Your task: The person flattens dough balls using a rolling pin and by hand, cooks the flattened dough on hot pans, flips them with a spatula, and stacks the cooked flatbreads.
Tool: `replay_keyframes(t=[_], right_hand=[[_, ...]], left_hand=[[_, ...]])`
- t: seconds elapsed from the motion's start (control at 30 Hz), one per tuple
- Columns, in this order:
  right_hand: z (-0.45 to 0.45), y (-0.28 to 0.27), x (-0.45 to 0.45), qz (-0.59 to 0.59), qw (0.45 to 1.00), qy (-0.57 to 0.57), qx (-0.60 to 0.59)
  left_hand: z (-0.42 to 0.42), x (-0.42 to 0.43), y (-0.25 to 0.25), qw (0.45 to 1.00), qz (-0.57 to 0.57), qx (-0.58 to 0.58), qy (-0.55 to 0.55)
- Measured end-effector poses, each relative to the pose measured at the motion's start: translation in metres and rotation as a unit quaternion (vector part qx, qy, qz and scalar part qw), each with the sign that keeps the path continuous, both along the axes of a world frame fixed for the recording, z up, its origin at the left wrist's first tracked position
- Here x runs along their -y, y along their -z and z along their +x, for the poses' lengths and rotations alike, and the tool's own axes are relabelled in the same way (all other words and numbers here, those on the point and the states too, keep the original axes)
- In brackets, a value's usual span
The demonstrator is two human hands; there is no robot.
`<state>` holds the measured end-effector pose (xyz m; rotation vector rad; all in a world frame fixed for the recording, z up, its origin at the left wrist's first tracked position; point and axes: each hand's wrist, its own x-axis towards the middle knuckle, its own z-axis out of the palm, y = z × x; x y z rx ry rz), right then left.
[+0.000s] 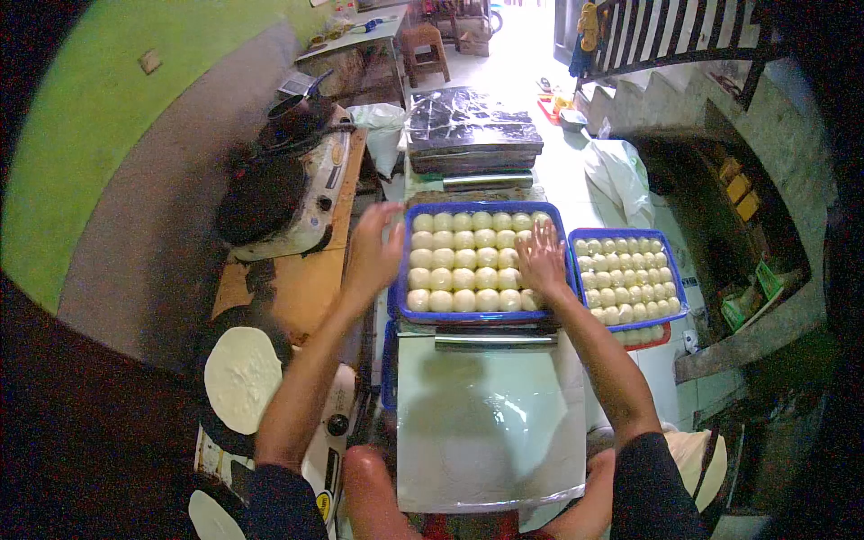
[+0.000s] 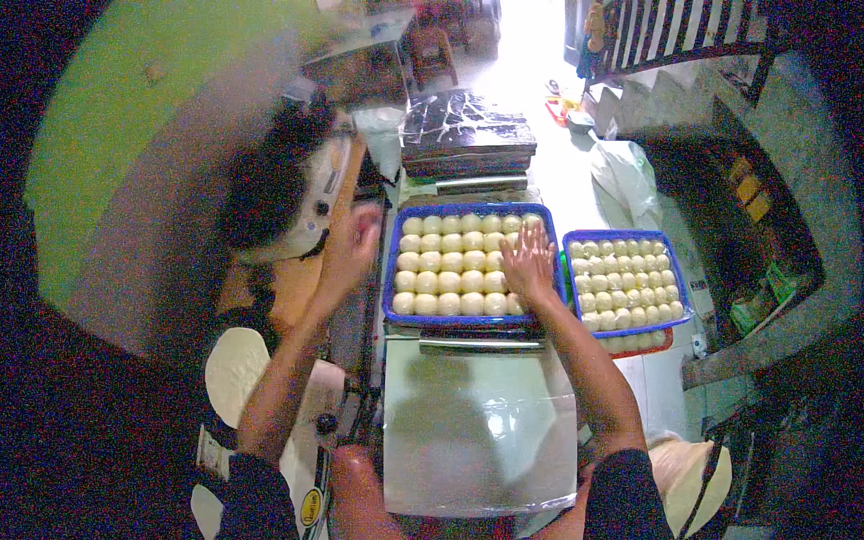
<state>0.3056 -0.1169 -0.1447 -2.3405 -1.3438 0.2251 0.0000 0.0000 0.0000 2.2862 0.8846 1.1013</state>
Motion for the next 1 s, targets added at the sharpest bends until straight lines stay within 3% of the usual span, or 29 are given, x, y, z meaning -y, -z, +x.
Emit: replay_keyframes(t=[0.1,0.13,0.17,0.2,0.23,0.27,0.3,0.33,0.43,0.5,0.57,0.63,0.7,0.77,0.8,0.9,1.0], right_hand=[[-0.023,-0.021,-0.01,-0.164,0.981,0.06,0.081],[-0.038,-0.011,-0.029,-0.145,0.985,0.056,0.075],[-0.055,0.023,-0.063,-0.028,0.997,0.031,0.062],[-0.08,0.081,-0.111,0.171,0.985,-0.028,0.02],[-0.109,0.117,-0.139,0.288,0.953,-0.094,-0.008],[-0.162,0.024,-0.108,0.027,0.995,-0.079,0.048],[-0.19,-0.03,-0.1,-0.095,0.985,-0.145,-0.02],[-0.211,-0.01,-0.1,-0.015,0.987,-0.158,0.004],[-0.181,-0.015,-0.066,-0.044,0.971,-0.218,0.089],[-0.118,0.024,-0.061,-0.042,0.979,-0.158,0.121],[-0.075,-0.024,-0.013,-0.128,0.981,-0.084,0.122],[-0.034,-0.041,0.024,-0.194,0.965,-0.093,0.149],[0.003,-0.041,0.059,-0.109,0.97,-0.094,0.196],[0.031,-0.063,0.094,-0.029,0.99,-0.126,0.048],[0.032,-0.072,0.107,-0.017,0.986,-0.133,0.103],[0.029,-0.079,0.13,-0.061,0.969,-0.214,0.104],[0.017,-0.08,0.137,-0.067,0.962,-0.212,0.157]], left_hand=[[-0.053,0.082,0.048,0.98,-0.174,0.096,-0.024],[-0.075,0.1,0.046,0.98,-0.177,0.078,-0.047],[-0.083,0.123,0.045,0.977,-0.188,0.073,-0.066],[-0.089,0.14,0.044,0.975,-0.205,0.062,-0.063],[-0.092,0.159,0.048,0.97,-0.229,0.049,-0.058],[-0.093,0.173,0.06,0.968,-0.243,0.048,-0.048],[-0.093,0.182,0.072,0.966,-0.253,0.044,-0.038],[-0.094,0.19,0.079,0.963,-0.265,0.039,-0.028],[-0.103,0.218,0.07,0.967,-0.255,-0.003,-0.015],[-0.117,0.234,0.085,0.958,-0.286,-0.011,-0.017],[-0.132,0.251,0.094,0.954,-0.295,-0.044,-0.018],[-0.136,0.267,0.1,0.95,-0.31,-0.027,-0.002],[-0.139,0.281,0.118,0.951,-0.308,-0.021,0.008],[-0.135,0.295,0.113,0.954,-0.299,-0.035,0.014],[-0.133,0.302,0.115,0.948,-0.316,-0.03,0.016],[-0.127,0.318,0.116,0.939,-0.342,-0.042,0.017],[-0.118,0.33,0.104,0.937,-0.344,-0.052,0.034]])
